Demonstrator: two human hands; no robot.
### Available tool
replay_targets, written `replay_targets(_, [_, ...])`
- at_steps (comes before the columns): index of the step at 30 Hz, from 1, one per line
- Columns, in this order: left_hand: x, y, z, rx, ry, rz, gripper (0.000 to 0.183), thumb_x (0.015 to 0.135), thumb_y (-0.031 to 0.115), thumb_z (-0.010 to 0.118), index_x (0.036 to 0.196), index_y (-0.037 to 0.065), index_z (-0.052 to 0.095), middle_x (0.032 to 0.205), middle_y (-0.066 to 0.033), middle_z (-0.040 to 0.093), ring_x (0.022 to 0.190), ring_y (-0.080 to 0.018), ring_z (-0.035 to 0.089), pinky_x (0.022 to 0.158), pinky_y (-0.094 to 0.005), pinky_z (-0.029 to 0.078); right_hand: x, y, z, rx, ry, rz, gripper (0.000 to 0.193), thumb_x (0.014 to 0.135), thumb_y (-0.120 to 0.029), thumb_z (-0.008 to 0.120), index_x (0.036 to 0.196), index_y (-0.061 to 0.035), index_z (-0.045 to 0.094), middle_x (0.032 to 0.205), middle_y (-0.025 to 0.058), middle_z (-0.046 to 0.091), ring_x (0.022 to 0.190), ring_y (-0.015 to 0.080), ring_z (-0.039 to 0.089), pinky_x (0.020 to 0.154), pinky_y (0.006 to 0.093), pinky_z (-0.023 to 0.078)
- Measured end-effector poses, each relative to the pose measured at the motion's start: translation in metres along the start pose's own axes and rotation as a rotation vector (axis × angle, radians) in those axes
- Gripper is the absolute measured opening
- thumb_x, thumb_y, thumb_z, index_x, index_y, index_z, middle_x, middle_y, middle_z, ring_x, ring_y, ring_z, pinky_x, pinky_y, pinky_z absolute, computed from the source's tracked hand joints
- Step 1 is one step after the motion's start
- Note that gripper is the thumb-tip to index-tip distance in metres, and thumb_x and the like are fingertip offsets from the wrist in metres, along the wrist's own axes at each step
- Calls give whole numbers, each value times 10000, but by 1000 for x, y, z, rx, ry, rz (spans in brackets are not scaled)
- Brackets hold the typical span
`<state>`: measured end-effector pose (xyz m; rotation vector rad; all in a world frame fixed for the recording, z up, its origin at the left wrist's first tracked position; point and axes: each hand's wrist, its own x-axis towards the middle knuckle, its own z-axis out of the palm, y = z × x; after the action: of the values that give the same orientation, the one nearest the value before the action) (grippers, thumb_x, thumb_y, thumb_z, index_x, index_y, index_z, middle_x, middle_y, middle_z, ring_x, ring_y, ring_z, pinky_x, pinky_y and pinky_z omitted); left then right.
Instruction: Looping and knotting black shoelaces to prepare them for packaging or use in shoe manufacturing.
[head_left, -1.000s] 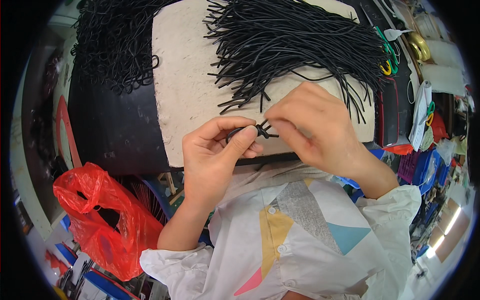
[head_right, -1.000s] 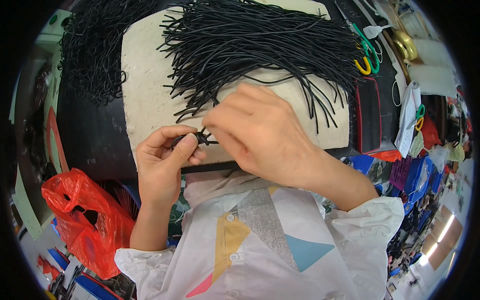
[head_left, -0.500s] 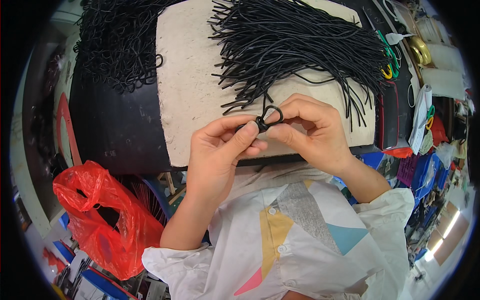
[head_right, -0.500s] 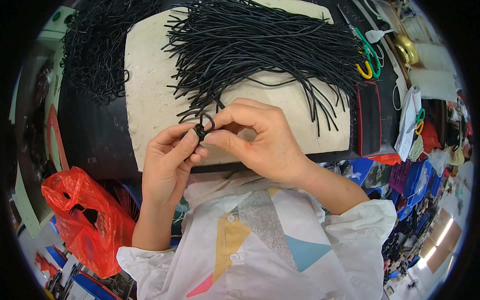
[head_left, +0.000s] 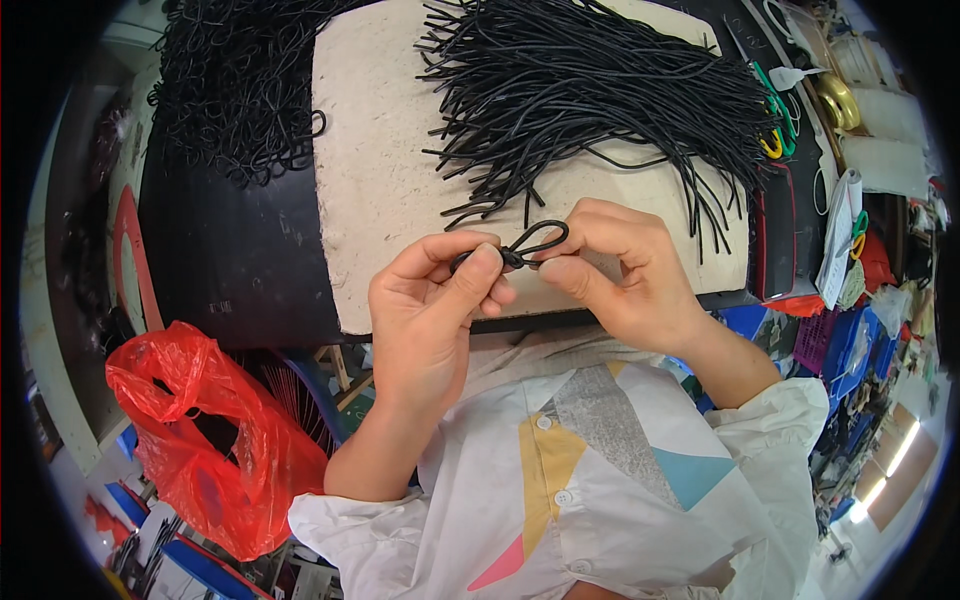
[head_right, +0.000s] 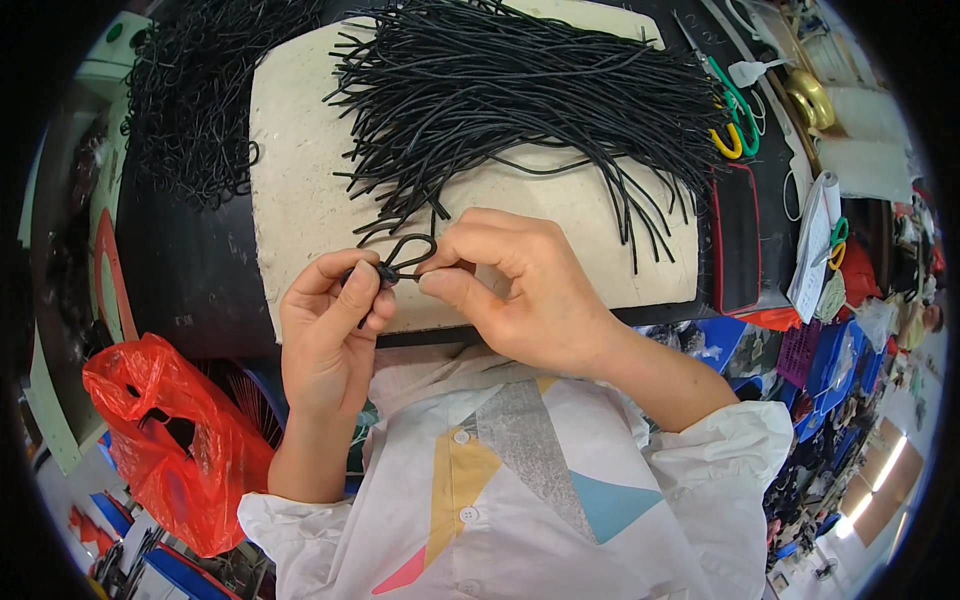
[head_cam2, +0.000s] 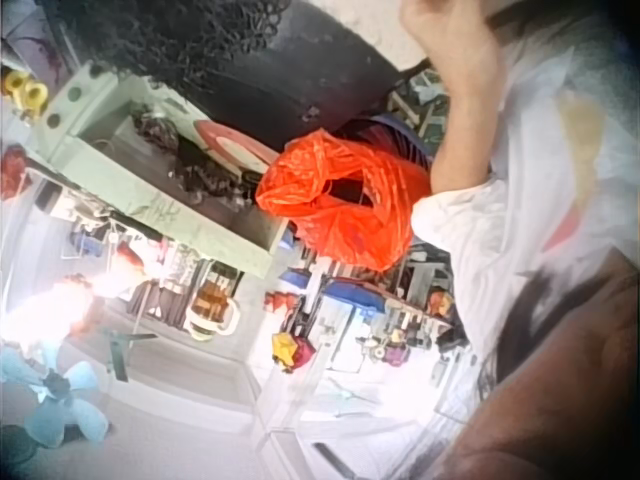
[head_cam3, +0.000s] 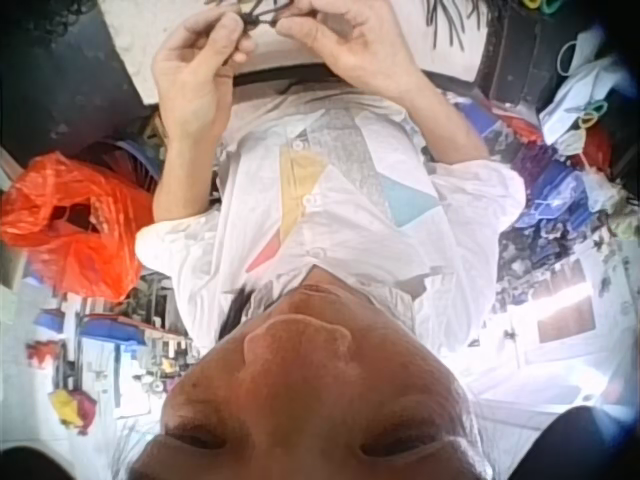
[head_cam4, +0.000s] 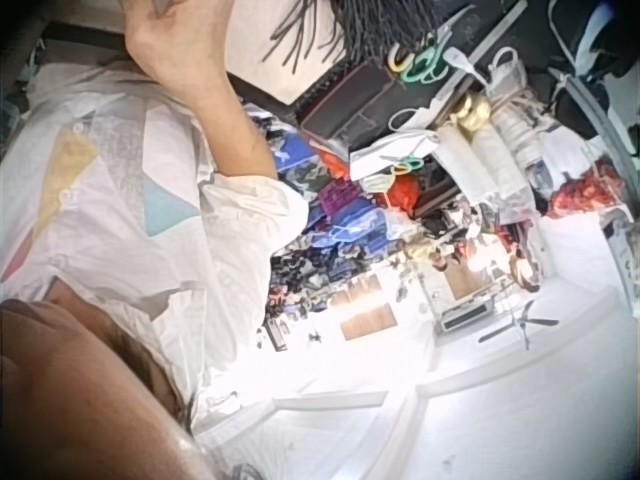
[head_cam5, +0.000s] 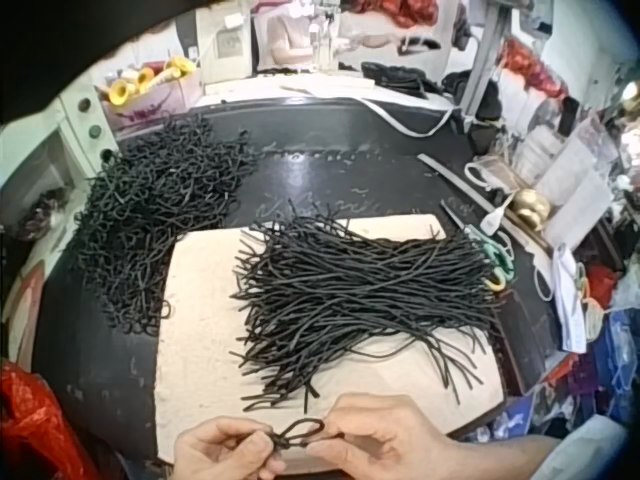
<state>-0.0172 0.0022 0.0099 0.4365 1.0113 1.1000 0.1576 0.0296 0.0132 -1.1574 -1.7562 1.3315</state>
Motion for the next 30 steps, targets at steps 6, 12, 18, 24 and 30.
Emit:
replay_targets(6, [2,-3,11,84,113,139,150,828,87,599,901,-41,570,802,-80,602,683,-114,576,658,-237,477,0,-2,2,-42,49,-24,66,740,-37,622,744,9,575,679,97,550,633,206,540,588,282,407])
replay_targets(12, [4,-6,8,64,83,168,136,887,138,509,872,4,531,797,-68,587,719,-137,590,663,-268,493,0,-6,4,-106,48,-85,54,711,-4,607,732,-12,558,652,85,533,599,234,510,599,310,380])
replay_targets(18, [5,-3,2,-98,107,42,141,881,149,520,847,13,523,758,-81,597,672,-147,600,643,-254,491,-1,-3,6,-171,14,-169,65,702,-3,608,731,-23,554,658,78,538,618,239,512,628,318,375])
replay_targets(24, [8,-3,6,-24,157,83,132,860,138,557,848,9,530,787,-102,619,687,-155,614,638,-263,516,1,6,-5,16,88,-111,163,717,-68,655,861,-6,612,748,70,605,726,181,567,682,281,422])
replay_targets(30, [6,11,15,-50,16,-98,175,867,140,542,945,-16,557,847,-131,623,694,-178,629,641,-275,536,6,3,-13,168,64,30,162,755,-98,646,873,11,629,708,73,599,701,138,564,643,248,432])
